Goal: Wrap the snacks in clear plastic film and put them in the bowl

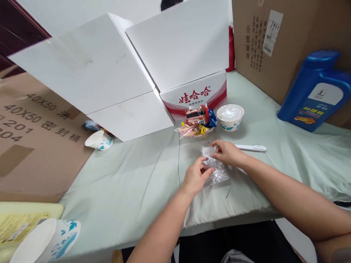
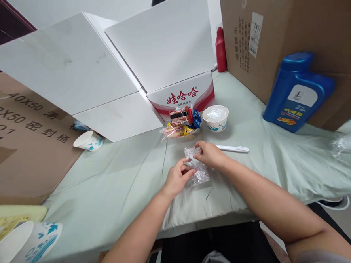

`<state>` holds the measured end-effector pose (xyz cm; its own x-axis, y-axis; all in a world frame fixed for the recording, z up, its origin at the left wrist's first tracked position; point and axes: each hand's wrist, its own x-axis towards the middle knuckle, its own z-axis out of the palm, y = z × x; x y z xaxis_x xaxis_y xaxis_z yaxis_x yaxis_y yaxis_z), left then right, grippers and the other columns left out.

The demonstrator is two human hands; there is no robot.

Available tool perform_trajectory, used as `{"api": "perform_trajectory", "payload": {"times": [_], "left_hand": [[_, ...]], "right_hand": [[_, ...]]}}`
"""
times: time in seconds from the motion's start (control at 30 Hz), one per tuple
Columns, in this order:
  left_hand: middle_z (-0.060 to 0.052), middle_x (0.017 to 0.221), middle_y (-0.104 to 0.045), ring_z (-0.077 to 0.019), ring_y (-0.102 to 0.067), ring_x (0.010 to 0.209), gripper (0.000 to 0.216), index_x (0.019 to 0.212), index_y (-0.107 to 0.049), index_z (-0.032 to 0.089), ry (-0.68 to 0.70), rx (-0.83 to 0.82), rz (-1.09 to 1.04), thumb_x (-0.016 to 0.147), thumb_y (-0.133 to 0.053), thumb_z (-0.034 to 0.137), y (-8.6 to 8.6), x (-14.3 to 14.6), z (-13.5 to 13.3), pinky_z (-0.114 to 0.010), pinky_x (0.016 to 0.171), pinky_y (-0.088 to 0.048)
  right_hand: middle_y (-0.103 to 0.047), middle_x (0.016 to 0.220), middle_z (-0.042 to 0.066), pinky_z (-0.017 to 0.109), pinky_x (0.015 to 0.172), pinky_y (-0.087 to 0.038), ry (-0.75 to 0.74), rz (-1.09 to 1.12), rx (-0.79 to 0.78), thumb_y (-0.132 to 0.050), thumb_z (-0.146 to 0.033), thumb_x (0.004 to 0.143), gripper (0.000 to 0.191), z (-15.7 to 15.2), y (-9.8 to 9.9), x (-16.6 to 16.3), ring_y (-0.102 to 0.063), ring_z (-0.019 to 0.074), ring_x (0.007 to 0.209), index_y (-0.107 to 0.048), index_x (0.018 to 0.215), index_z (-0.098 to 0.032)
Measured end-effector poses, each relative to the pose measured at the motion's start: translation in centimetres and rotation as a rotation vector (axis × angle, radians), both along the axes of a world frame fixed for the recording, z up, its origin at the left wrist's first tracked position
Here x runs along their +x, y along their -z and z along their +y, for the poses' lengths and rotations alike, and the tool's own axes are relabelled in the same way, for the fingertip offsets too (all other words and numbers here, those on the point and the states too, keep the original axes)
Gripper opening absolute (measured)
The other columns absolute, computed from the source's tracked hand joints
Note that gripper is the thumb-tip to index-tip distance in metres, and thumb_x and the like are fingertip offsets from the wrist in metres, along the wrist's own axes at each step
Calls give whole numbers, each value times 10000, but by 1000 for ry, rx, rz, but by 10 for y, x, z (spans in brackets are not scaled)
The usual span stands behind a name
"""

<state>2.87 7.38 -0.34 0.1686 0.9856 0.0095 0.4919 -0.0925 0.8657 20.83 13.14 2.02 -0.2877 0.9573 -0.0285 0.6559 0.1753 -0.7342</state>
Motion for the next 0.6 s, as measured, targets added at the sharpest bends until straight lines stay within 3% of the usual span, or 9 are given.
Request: {"api": "perform_trajectory", "payload": {"times": [0.17,0.43,0.5,0.6], "left_hand": [[33,731,-651,-125,-562,621,533,1237,-486,191,7,-8,45,778,-670,387,-1,0,-1,-256,651,-441],[67,754,-582,-111,-534,600,819,1405,-319,242,13,50,205,705,-737,317,-2,4,-5,-239,623,-427],[48,802,-591,-117,-547,631,784,1393,-360,249,23,77,252,709,-737,318,-2,5,-5,-246,649,-444],[2,847,-619,-143,-571,698,529,1246,-544,216,51,139,325,758,-702,345,-1,5,-4,-276,710,-463]], "right_hand": [[-677,830,15,249,650,-388,83,-93,115,-676,-283,796,371,4,9,0,-613,170,750,-575,1140,-190],[-689,827,-1,253,624,-353,20,-171,188,-691,-315,801,369,3,11,-9,-627,173,761,-581,1139,-214],[-693,839,1,250,624,-353,23,-183,192,-682,-328,813,356,4,12,-10,-630,168,764,-585,1138,-218],[-700,850,9,250,630,-357,26,-210,197,-659,-339,833,336,6,14,-11,-638,172,782,-589,1138,-216]]}}
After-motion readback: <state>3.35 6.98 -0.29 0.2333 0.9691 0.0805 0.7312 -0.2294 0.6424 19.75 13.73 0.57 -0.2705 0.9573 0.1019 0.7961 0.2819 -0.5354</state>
